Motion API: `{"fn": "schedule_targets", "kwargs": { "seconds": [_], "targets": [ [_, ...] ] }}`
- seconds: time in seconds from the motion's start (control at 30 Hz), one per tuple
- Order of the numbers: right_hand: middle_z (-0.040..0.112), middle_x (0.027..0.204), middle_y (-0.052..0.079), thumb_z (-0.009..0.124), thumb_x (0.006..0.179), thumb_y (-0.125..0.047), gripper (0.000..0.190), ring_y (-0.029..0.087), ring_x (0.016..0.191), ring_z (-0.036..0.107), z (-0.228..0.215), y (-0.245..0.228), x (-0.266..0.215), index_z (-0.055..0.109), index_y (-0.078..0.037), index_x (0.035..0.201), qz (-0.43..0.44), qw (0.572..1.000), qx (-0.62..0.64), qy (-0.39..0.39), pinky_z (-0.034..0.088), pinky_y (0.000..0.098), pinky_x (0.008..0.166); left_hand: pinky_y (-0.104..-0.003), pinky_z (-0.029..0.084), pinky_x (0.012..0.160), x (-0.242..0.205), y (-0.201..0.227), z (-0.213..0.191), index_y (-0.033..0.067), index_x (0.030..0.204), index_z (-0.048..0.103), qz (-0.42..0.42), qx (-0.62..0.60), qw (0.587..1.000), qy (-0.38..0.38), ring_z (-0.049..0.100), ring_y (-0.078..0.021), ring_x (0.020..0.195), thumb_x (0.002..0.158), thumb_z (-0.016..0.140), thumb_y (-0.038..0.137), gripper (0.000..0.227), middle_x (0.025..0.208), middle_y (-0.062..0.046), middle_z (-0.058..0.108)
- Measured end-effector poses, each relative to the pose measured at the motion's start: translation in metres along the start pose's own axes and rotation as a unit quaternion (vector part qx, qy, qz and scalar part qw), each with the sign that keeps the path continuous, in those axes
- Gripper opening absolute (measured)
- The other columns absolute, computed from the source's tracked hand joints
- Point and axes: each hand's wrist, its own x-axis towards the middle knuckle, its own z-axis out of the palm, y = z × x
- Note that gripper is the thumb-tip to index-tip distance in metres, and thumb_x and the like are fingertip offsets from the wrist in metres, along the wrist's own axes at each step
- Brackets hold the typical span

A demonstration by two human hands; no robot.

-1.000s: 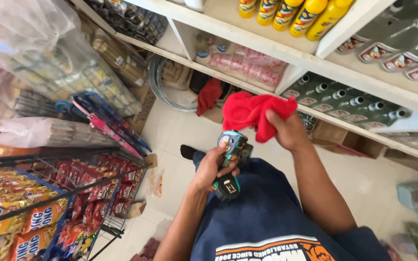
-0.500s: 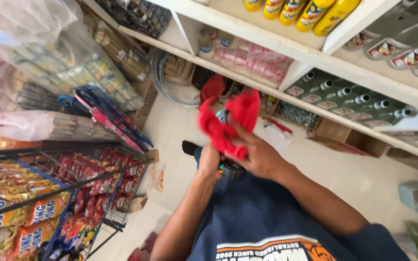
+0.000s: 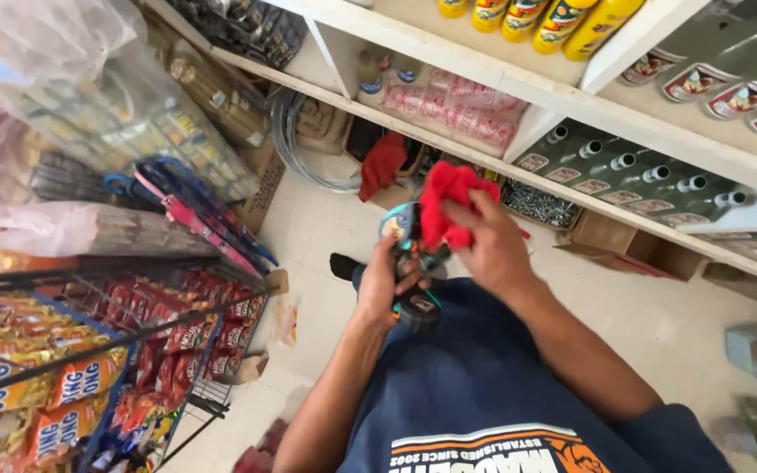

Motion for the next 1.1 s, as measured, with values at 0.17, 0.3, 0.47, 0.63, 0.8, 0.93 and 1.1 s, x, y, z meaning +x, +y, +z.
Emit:
{"fn": "schedule_targets", "kwargs": {
  "seconds": [0.17, 0.3, 0.47, 0.63, 0.8, 0.93, 1.1],
  "targets": [
    [0.054, 0.142, 0.007, 0.069, 0.088, -0.044, 0.032, 0.039, 0.119, 0.059, 0.017, 0.011, -0.004, 0.073, -0.029, 0.115, -0.068, 0.998, -0.014, 0.0, 0.05, 0.045, 0.1, -0.039, 0.054, 0.054, -0.003, 0.009, 0.008, 0.0088, 0.079, 0.043, -0.01, -0.01, 0.999, -0.033, 0.036, -0.0116, 0.041, 0.099, 0.049, 0.056, 0.052, 0.056, 0.003, 0.03],
    [0.058, 0.137, 0.007, 0.072, 0.086, -0.033, 0.04, 0.041, 0.118, 0.062, 0.025, 0.045, -0.027, 0.07, -0.038, 0.126, 0.059, 0.995, -0.051, -0.056, 0.052, 0.0485, 0.099, -0.034, 0.054, 0.06, -0.018, 0.022, 0.014, 0.0087, 0.085, 0.045, 0.023, -0.052, 0.997, -0.053, 0.029, -0.0026, 0.034, 0.101, 0.05, 0.056, 0.05, 0.062, 0.006, 0.031],
    [0.061, 0.128, 0.013, 0.075, 0.088, -0.044, 0.04, 0.04, 0.114, 0.062, 0.012, -0.025, 0.012, 0.074, -0.025, 0.124, -0.056, 0.987, 0.133, 0.069, 0.048, 0.0484, 0.102, -0.029, 0.05, 0.065, 0.008, 0.0, 0.02, 0.0072, 0.109, 0.058, 0.033, 0.092, 0.989, 0.109, 0.056, -0.018, 0.073, 0.093, 0.062, 0.056, 0.052, 0.088, -0.009, 0.055],
    [0.058, 0.123, 0.01, 0.083, 0.083, -0.027, 0.049, 0.028, 0.115, 0.061, 0.016, -0.024, 0.032, 0.069, -0.012, 0.129, 0.068, 0.922, 0.38, 0.037, 0.042, 0.0393, 0.108, -0.036, 0.046, 0.049, 0.009, -0.001, 0.009, 0.0076, 0.071, 0.05, 0.085, 0.069, 0.994, -0.027, 0.051, -0.0264, 0.044, 0.103, 0.045, 0.053, 0.056, 0.046, -0.004, 0.039],
    [0.064, 0.114, 0.011, 0.09, 0.074, -0.008, 0.063, 0.019, 0.108, 0.062, -0.009, -0.03, 0.04, 0.064, -0.004, 0.132, 0.156, 0.845, 0.511, 0.001, 0.047, 0.0375, 0.102, -0.05, 0.06, 0.064, 0.007, -0.005, -0.004, -0.0058, 0.117, 0.057, 0.065, 0.006, 0.985, -0.158, 0.038, -0.0056, 0.037, 0.105, 0.054, 0.044, 0.052, 0.084, -0.021, 0.06],
    [0.065, 0.122, 0.019, 0.091, 0.074, -0.018, 0.052, 0.025, 0.118, 0.061, -0.005, -0.027, 0.029, 0.074, -0.003, 0.12, 0.106, 0.886, 0.45, -0.03, 0.041, 0.0476, 0.107, -0.046, 0.061, 0.061, 0.0, 0.005, 0.003, -0.008, 0.103, 0.065, 0.085, 0.08, 0.985, -0.124, 0.04, -0.0083, 0.031, 0.106, 0.054, 0.044, 0.054, 0.066, -0.02, 0.058],
    [0.057, 0.145, -0.012, 0.043, 0.111, -0.059, 0.034, 0.003, 0.137, 0.046, -0.06, -0.071, 0.068, 0.061, -0.036, 0.128, 0.093, 0.824, 0.55, 0.101, 0.032, 0.0276, 0.122, -0.038, 0.06, 0.063, -0.007, 0.017, 0.009, -0.0083, 0.081, 0.066, 0.109, 0.15, 0.982, -0.04, 0.054, -0.0226, 0.039, 0.103, 0.05, 0.055, 0.069, 0.04, -0.009, 0.045]
  ]
}}
